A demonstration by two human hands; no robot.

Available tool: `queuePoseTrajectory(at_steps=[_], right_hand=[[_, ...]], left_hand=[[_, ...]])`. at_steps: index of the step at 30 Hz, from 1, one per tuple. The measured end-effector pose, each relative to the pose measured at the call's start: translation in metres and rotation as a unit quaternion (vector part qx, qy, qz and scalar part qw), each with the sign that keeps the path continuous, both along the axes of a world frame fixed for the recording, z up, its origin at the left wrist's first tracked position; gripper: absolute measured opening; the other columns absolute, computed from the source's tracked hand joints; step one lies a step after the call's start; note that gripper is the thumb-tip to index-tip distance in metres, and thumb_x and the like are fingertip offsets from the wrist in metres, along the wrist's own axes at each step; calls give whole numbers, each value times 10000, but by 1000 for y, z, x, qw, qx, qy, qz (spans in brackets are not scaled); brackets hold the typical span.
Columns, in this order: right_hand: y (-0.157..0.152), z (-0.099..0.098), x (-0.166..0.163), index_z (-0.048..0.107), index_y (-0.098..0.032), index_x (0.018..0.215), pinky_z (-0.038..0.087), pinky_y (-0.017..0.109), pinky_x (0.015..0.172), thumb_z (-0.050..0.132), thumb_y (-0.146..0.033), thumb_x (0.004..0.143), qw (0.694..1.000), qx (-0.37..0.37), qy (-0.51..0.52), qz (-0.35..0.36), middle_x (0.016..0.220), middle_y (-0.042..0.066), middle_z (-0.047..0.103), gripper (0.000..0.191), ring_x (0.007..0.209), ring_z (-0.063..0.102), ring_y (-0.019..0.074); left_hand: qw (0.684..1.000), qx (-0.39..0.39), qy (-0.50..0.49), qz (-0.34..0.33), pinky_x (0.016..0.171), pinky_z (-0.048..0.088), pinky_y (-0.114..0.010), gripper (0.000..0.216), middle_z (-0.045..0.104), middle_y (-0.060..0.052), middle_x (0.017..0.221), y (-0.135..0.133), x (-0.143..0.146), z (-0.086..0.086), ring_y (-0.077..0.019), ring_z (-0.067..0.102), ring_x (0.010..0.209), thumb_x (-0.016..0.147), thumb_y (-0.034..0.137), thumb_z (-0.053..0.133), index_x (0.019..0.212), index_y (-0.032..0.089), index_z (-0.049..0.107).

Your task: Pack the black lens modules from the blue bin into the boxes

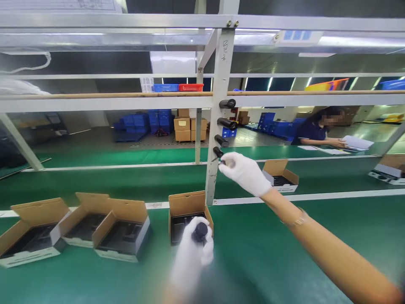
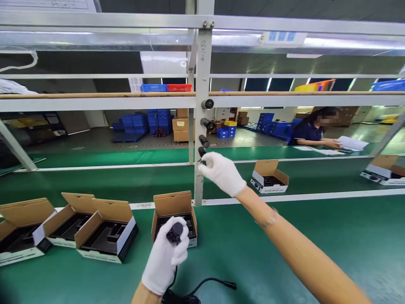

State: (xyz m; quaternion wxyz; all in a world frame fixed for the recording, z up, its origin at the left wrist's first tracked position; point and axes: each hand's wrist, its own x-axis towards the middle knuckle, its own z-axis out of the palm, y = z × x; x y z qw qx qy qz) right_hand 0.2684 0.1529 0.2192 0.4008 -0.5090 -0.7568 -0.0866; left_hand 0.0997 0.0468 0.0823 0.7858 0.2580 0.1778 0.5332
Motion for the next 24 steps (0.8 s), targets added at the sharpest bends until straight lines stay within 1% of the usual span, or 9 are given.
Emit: queuePoseTrajectory(at_steps=[3,5,9,12,14,17,19,20,24], right_hand=[[-64,-12,-7,643,-228,951,473,252,735,577,-189,758,960,-138,-75,231,906,5,652,208,788,595,139],[-96,-23,-14,653,-251,963,465,256,782,579,-150,758,921,-207,-124,307,989,6,651,240,899,586,153],[-118,-36,-24,662,-254,939,461,281,726,644,-185,745,906,-314,-164,230,949,12,638,207,874,568,187],[-117,-38,-25,661,-236,911,454,287,732,593,-136,759,901,-329,-186,213,939,25,631,194,854,562,187],[-117,-41,-25,652,-239,927,447,285,732,573,-131,767,905,-308,-198,216,946,24,636,209,857,561,187],[-119,-46,-29,647,-216,897,422,289,654,608,-162,742,923,-242,-245,173,855,33,644,169,767,553,195],[-120,-48,-33,646,-196,862,395,286,604,615,-161,736,930,-199,-268,154,787,39,639,134,694,538,188],[-121,-47,-34,647,-198,862,391,281,598,615,-162,743,932,-188,-265,162,784,35,642,128,685,538,182],[-122,-37,-31,631,-250,934,427,258,688,651,-187,749,939,-175,-173,239,889,-8,656,197,793,570,163]], left_hand=[[997,-21,-36,-62,270,72,-146,394,450,73,583,8,3,-11,0,172,308,876,567,449,945,191,543],[996,-59,-35,-57,272,85,-147,448,436,76,535,9,10,-15,-1,188,291,838,631,466,841,185,512],[988,-150,-5,-40,298,157,-145,480,401,84,491,1,23,-11,-15,285,309,739,643,593,725,184,451],[990,-126,16,-69,296,98,-160,496,345,101,437,-8,23,-6,0,154,282,711,659,594,685,186,445],[992,-105,64,-35,302,122,-173,501,350,91,436,-17,21,-2,-15,168,288,750,682,525,700,185,483],[977,-73,181,83,509,436,-199,483,636,-22,775,-32,20,9,-98,569,584,807,636,517,1028,213,595],[956,-36,253,144,850,461,-232,613,600,-52,1217,-40,17,19,-163,579,1063,809,600,554,1326,286,448],[950,-13,272,149,928,432,-263,696,545,-59,1312,-42,14,23,-193,532,1158,811,613,539,1402,293,356],[949,63,279,135,815,485,-383,791,628,-130,1072,-32,-16,25,-233,620,859,841,722,254,1403,176,363]])
